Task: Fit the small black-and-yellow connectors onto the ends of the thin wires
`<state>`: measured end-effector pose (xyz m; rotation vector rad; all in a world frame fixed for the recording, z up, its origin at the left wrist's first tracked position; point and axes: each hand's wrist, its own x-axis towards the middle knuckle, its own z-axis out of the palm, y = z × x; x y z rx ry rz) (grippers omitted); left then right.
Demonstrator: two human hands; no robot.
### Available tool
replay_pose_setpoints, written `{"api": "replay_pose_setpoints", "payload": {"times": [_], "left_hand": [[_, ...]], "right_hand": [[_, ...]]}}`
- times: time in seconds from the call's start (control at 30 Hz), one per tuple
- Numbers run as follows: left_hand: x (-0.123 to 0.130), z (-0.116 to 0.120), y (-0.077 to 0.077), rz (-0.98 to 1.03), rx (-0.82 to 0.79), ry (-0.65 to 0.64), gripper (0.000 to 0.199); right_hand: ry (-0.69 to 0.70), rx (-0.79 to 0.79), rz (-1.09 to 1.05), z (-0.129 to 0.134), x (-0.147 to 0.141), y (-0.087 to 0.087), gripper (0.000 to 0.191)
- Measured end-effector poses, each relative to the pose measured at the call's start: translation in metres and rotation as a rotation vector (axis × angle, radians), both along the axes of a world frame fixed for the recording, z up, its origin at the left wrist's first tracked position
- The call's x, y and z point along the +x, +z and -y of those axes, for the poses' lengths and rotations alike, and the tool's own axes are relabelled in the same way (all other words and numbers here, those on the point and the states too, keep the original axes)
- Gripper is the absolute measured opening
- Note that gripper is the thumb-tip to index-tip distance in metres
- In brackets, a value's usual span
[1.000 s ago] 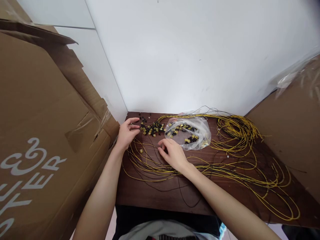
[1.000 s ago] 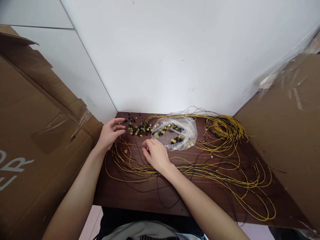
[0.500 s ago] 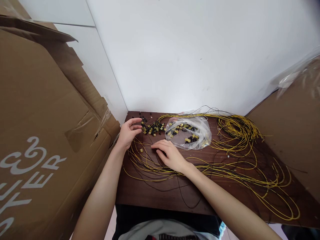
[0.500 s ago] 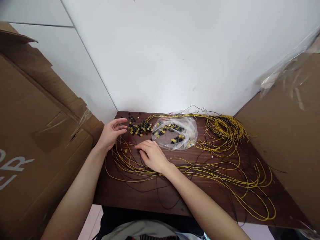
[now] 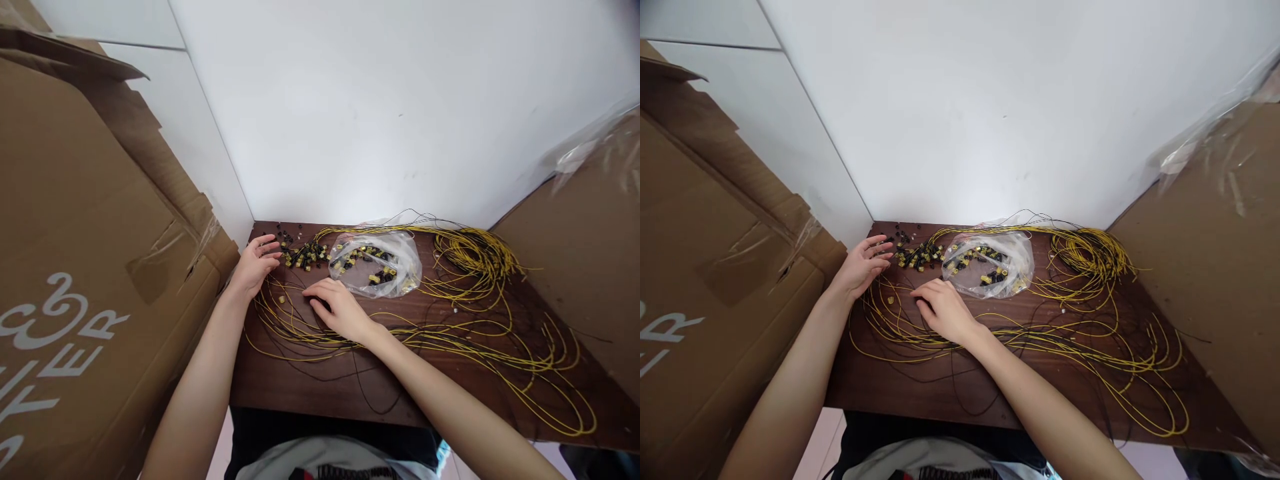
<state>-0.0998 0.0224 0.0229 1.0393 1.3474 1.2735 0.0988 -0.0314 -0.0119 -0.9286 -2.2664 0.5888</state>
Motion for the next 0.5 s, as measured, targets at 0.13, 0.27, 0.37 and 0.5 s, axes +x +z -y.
{"api": "replay_pose_setpoints", "payload": {"times": [0.13,0.27,0.37,0.5], "left_hand": [[0.0007,-0.0009,-0.0013,0.02,-0.006,0.024,0.052],[0.0016,-0.0017,-0.0031,0.038,-0.017,0.021,0.05],[0.0021,-0.0018,-0.0043,0.009,-0.019,0.021,0.052],[0.0035,-0.001,-0.0045,0.016,-0.013,-0.001,0.05]], "right_hand": [[0.0,-0.002,0.0,0.0006,0.0003,0.0007,0.022],[0.0,-0.001,-0.007,0.0009,0.0005,0.0007,0.022],[0.001,0.001,-0.005,0.0006,0.0006,0.0004,0.022],[0.002,-0.003,-0.004,0.0003,0.0005,0.0005,0.022]]}}
